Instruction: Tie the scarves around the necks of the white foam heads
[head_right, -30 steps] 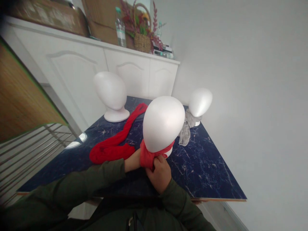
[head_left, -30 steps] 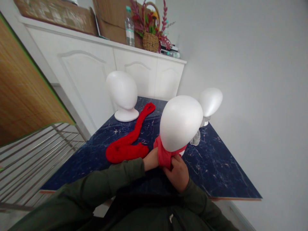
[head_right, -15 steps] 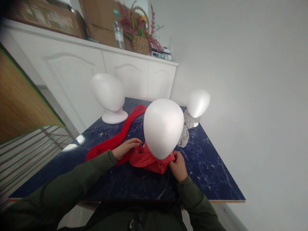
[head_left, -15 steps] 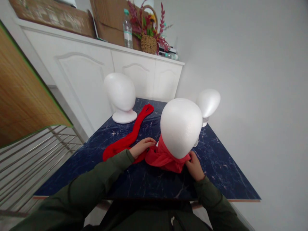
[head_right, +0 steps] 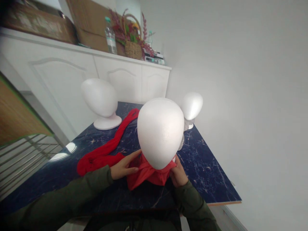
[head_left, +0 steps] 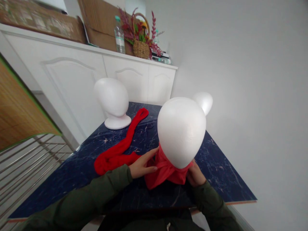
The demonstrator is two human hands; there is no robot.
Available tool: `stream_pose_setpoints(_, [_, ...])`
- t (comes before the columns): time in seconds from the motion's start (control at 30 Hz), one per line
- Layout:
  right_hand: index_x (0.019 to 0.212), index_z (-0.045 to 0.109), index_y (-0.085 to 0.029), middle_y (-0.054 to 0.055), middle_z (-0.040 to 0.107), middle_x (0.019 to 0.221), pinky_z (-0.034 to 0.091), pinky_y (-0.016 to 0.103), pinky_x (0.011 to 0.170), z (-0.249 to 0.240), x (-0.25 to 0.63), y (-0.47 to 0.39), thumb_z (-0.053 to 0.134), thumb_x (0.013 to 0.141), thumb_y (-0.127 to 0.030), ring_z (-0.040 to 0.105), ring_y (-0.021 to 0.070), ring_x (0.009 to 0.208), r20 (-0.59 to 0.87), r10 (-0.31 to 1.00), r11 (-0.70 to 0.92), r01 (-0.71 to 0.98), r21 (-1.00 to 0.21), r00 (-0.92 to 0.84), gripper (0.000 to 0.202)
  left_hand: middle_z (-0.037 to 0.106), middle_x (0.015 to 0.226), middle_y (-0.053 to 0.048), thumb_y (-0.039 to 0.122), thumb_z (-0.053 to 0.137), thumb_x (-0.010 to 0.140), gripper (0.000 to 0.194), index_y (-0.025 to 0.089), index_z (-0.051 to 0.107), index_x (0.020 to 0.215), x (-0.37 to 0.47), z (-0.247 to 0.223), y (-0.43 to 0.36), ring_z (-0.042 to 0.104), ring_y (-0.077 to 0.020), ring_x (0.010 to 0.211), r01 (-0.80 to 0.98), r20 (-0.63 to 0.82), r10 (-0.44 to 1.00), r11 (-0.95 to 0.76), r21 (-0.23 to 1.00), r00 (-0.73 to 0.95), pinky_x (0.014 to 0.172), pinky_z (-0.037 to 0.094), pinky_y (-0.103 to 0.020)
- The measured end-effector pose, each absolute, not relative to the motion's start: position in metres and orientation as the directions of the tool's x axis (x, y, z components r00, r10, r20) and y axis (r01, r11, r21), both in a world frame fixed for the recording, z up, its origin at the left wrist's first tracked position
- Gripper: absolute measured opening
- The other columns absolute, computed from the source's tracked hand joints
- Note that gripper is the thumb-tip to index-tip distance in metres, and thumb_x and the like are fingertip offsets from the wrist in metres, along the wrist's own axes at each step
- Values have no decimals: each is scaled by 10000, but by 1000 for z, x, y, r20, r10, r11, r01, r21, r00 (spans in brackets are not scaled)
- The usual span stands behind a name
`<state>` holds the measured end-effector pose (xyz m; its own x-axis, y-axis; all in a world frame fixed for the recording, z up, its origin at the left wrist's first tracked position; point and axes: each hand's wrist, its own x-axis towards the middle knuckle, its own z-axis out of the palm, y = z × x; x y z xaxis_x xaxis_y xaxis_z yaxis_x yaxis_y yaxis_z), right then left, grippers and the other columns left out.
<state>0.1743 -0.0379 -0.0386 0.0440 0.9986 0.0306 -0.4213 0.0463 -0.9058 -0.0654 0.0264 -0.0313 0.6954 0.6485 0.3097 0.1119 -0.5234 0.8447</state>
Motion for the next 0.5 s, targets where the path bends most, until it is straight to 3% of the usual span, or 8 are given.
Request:
stream_pose_setpoints(0.2, [991,566,-207,53,631,1019,491,394,798,-46,236,-22,613,639,-252,593,233,926,-5,978,89,-438,-895,209,358,251,1417,-106,386,533,766,717,177,206,1368,-70,-33,28,272,-243,1280,259,271,662,-587,767,698,1061,226,-399])
stream_pose_setpoints(0.3, [900,576,-187,61,637,964,497,370,794,-48,291,-1,558,634,-257,586,218,934,54,923,199,-351,-915,381,275,360,1362,-103,414,490,781,629,168,303,1329,-80,-26,41,348,-235,1237,389,289,741,-593,705,606,1042,270,-378])
stream_pose_setpoints(0.4, [822,551,-181,51,635,876,499,320,790,-50,342,22,512,603,-237,596,181,879,87,782,279,-223,-934,617,229,505,1239,-86,444,447,791,495,165,477,1199,-102,-12,63,453,-226,1143,554,319,803,-584,594,504,1000,326,-342])
stream_pose_setpoints(0.5, [789,532,-176,43,626,813,507,300,748,-54,371,37,500,576,-213,602,166,814,88,755,250,-160,-955,650,219,569,1148,-93,470,413,792,484,140,534,1124,-136,-3,90,512,-231,1060,737,342,879,-469,486,333,962,355,-336])
